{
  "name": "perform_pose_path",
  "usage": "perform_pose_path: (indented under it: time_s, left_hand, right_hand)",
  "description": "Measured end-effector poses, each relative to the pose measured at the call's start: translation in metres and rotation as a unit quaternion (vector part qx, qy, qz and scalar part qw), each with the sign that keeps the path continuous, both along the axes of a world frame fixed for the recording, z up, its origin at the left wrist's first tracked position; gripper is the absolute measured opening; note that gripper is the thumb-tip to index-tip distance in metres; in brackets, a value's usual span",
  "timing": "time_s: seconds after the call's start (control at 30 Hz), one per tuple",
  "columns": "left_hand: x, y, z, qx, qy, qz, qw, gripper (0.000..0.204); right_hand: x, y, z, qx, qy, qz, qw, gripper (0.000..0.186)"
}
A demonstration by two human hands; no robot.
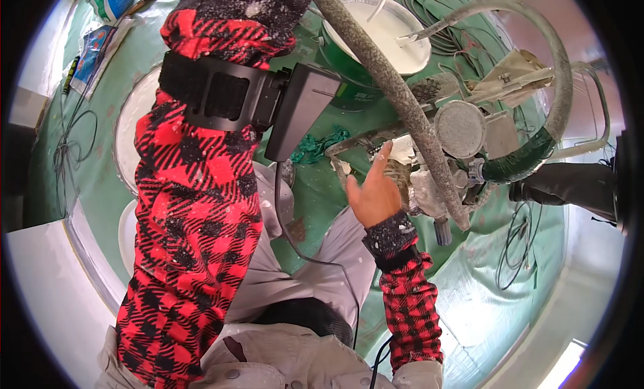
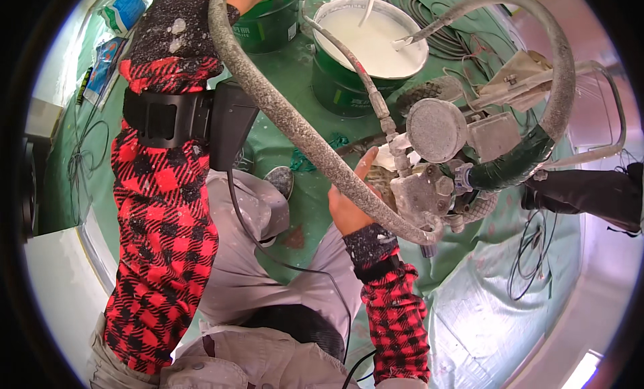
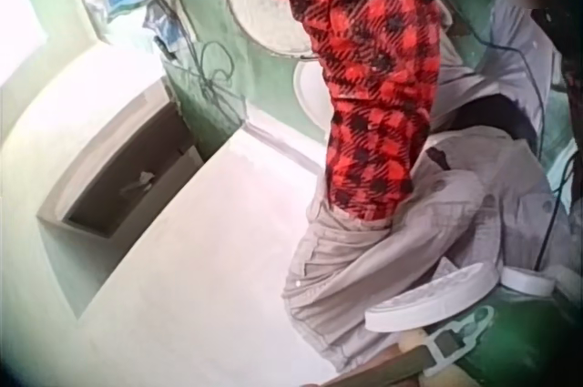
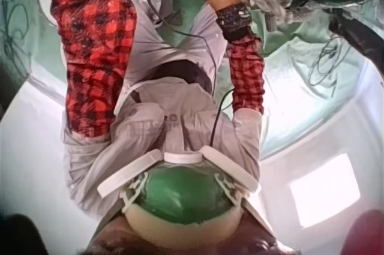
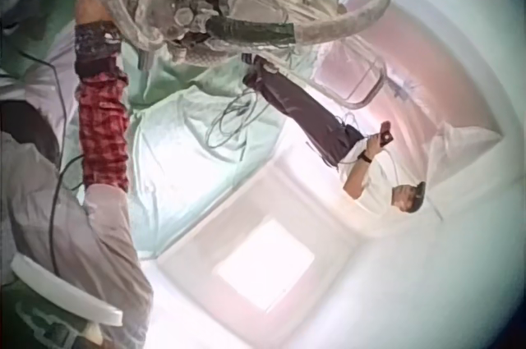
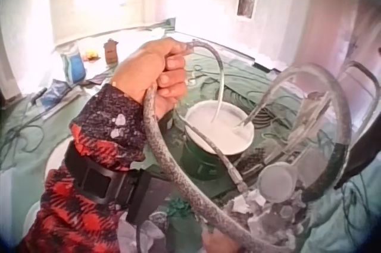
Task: Adjusting the valves and hoses on an airless paint sprayer during setup.
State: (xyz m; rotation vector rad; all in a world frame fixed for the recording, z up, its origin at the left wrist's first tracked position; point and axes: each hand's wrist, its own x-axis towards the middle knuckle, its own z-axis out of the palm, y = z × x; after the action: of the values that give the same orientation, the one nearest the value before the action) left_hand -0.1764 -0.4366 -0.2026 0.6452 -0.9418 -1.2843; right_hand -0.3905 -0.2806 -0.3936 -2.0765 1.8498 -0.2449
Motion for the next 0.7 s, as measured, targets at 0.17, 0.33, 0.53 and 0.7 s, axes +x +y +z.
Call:
perform_pose_path:
  time_s: [0.17,0.33,0.53,0.7]
  left_hand:
    - [-0.003,-0.003,-0.004,0.001,0.005,-0.008,1.0,0.01]
    - [-0.009,0.004,0.0,-0.021,0.006,-0.02,1.0,0.01]
    - [-0.004,-0.005,-0.004,-0.008,0.002,-0.012,1.0,0.01]
    - [-0.01,0.002,0.0,0.008,-0.001,0.001,1.0,0.011]
  right_hand:
    - [-0.003,-0.005,-0.003,0.082,-0.013,-0.064,0.994,0.092]
    - [-0.006,-0.005,-0.001,0.059,-0.011,-0.06,0.996,0.092]
    - [0.002,0.008,0.004,0.046,-0.013,-0.013,0.999,0.094]
    - [-0.017,0.021,-0.006,0.02,-0.163,0.024,0.986,0.085]
